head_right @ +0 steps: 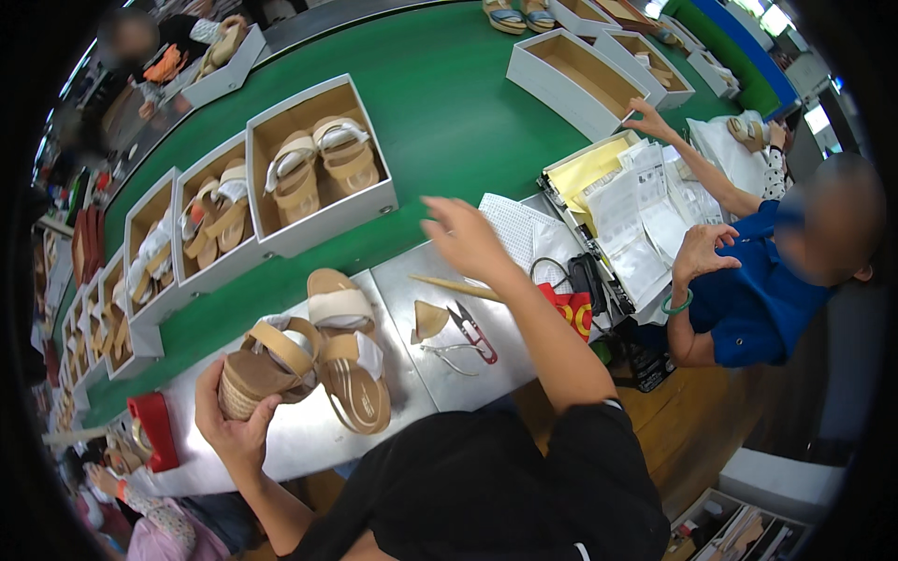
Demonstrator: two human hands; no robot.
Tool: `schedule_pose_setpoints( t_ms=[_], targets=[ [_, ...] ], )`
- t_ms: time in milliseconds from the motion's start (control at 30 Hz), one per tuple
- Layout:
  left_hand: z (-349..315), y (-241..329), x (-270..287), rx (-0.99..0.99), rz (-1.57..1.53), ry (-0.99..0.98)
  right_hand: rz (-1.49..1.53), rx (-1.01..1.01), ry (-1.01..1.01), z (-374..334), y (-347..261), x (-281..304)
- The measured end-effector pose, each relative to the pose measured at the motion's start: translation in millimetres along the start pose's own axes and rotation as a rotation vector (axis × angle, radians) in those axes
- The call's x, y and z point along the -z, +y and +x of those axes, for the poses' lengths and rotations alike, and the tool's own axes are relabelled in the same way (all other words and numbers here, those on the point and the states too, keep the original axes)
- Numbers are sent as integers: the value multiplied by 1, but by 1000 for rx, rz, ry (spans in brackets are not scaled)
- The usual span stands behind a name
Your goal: The person assembles beige platform sandals at a factory workstation. They attach straps to the sole using a small wooden tool, then place the finished pair into a white box on the conveyor belt.
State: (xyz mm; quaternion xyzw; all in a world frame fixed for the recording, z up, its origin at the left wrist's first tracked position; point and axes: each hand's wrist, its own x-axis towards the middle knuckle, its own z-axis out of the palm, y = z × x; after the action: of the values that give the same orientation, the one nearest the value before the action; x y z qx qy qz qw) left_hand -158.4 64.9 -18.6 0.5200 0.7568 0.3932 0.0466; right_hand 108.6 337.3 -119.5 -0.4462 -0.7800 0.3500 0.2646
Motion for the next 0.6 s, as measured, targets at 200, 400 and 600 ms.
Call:
schedule_pose_setpoints(
  t_ms=[200, 400, 600],
  targets=[
    [-23, 15, 12, -55, 141, -41, -466, -303, -261, -124, -4, -6],
    [-51, 24, 13, -64, 115, 14, -633, -229, -235, -144, 5, -30],
    [-66, 28, 11, 28, 134, 73, -415, -66, -115, -123, 2, 3]
  ],
)
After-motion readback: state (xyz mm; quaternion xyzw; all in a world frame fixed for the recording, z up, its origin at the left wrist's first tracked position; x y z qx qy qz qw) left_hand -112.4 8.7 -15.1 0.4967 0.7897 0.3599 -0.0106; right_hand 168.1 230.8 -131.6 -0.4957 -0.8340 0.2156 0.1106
